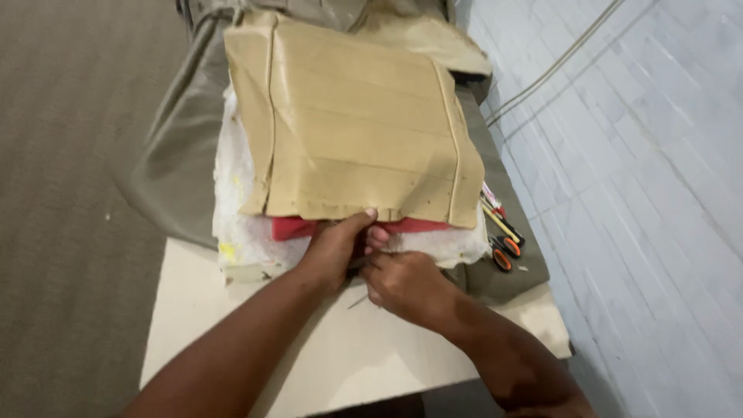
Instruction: Hand-stitch a tan leather cover onto a padded base using a needle and thread
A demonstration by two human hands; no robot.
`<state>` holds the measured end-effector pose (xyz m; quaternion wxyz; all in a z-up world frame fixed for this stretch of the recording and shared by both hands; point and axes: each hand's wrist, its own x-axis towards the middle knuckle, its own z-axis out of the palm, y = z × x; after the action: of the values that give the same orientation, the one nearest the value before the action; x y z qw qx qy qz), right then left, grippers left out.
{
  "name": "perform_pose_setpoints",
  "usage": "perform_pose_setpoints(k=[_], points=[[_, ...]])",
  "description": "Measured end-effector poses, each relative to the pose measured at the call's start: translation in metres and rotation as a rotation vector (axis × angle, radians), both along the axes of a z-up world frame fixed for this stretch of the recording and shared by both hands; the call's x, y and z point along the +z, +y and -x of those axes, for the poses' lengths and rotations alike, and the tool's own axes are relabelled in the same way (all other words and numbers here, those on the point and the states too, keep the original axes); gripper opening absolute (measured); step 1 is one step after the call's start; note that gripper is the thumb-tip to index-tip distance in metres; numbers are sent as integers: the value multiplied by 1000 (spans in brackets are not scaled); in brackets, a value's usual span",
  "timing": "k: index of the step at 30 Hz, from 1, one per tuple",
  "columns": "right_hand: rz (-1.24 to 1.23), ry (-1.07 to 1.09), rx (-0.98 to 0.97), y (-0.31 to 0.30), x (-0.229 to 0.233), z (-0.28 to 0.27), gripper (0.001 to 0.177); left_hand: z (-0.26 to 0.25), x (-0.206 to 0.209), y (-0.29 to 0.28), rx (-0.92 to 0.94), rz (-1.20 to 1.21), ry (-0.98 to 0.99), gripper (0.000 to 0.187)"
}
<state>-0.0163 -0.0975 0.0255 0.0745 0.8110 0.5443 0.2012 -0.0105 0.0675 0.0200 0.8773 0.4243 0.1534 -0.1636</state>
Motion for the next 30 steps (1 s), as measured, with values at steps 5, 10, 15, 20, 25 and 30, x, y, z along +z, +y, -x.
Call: perform_pose_setpoints(k=[5,10,15,20,25,30], points=[[-12,60,-41,-4,-4,-7,10,0,-3,-5,49,48,-22,37],[-25,89,-63,7,6,-2,9,6,2,1,78,29,-69,35],[-140,134,-9,9,13,0,8,11,13,0,75,20,16,37],[-164,137,-12,12,22,2,8,14,14,0,70,91,31,36],[-142,144,-19,10,19,1,9,14,4,-2,68,99,19,34],[-130,255,-2,9,16,-5,10,7,-5,-3,95,147,68,31]])
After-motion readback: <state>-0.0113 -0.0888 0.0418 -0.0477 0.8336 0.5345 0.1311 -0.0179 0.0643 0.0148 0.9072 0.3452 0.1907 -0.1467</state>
